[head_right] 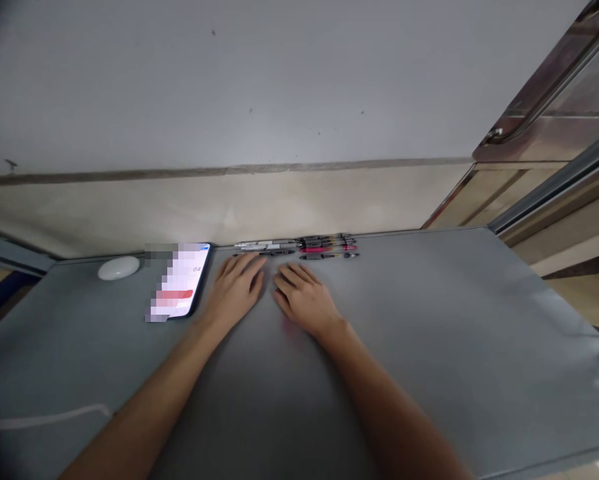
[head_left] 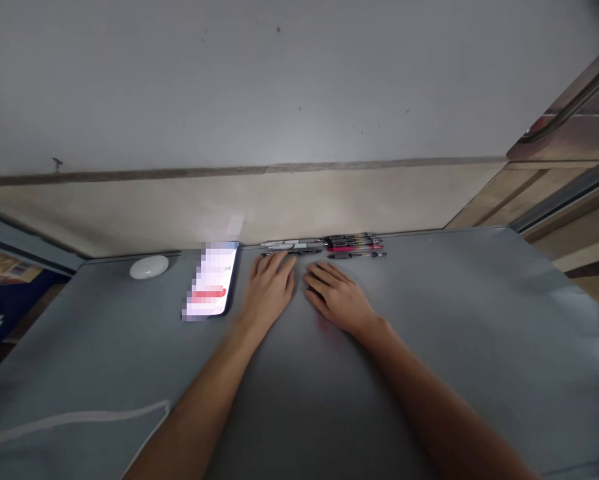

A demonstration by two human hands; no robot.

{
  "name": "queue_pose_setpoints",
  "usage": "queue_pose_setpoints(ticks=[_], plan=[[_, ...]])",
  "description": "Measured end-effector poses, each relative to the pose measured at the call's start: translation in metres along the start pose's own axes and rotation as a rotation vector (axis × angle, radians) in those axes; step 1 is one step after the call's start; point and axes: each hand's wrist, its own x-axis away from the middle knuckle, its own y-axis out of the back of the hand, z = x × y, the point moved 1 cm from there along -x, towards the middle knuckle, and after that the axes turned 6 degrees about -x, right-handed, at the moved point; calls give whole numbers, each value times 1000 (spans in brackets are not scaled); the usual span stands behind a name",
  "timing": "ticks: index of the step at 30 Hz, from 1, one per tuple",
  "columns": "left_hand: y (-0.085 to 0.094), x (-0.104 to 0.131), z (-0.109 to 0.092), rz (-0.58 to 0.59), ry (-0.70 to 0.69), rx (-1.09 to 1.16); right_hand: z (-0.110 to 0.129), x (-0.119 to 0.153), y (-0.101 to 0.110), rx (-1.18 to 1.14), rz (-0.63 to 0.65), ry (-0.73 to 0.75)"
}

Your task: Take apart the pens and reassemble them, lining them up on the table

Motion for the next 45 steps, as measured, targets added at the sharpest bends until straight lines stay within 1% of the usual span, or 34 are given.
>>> queue_pose_setpoints(ticks=[6, 9, 13, 16, 19, 22, 24, 26, 29, 31, 33, 35, 38, 41, 45], plan=[[-1, -13, 6, 49, -55, -56, 0, 0, 0, -29, -11, -12], [-2, -19, 9, 58, -49, -102, 0, 0, 0, -34, -9, -17], [-3, -26, 11, 103, -39, -150, -1, 0, 0, -61, -7, -30], [-2, -27, 10, 125, -26, -152, -2, 1, 0, -105, -16, -47], [2, -22, 9, 137, -4, -116, -2, 1, 2, -200, -27, -75], [11, -15, 9, 115, 60, -1, -1, -2, 5, -406, -105, -153], [17, -11, 9, 108, 123, 169, 1, -5, 7, -638, -187, -278], [23, -7, 7, 124, 188, 391, 2, -9, 7, -927, -257, -448], [31, -1, 2, 206, 238, 700, 4, -14, 8, -1327, -371, -678], [35, 3, -4, 290, 216, 856, 5, -15, 10, -1482, -447, -740], [38, 7, -10, 371, 185, 954, 6, -14, 14, -1544, -486, -729], [40, 9, -14, 430, 151, 1003, 7, -12, 17, -1564, -493, -696], [42, 10, -17, 471, 115, 1034, 6, -11, 19, -1609, -509, -689], [40, 7, -17, 438, 131, 1026, 4, -17, 16, -1656, -576, -702], [30, 2, -16, 310, 208, 995, 1, -27, 8, -1673, -710, -706]])
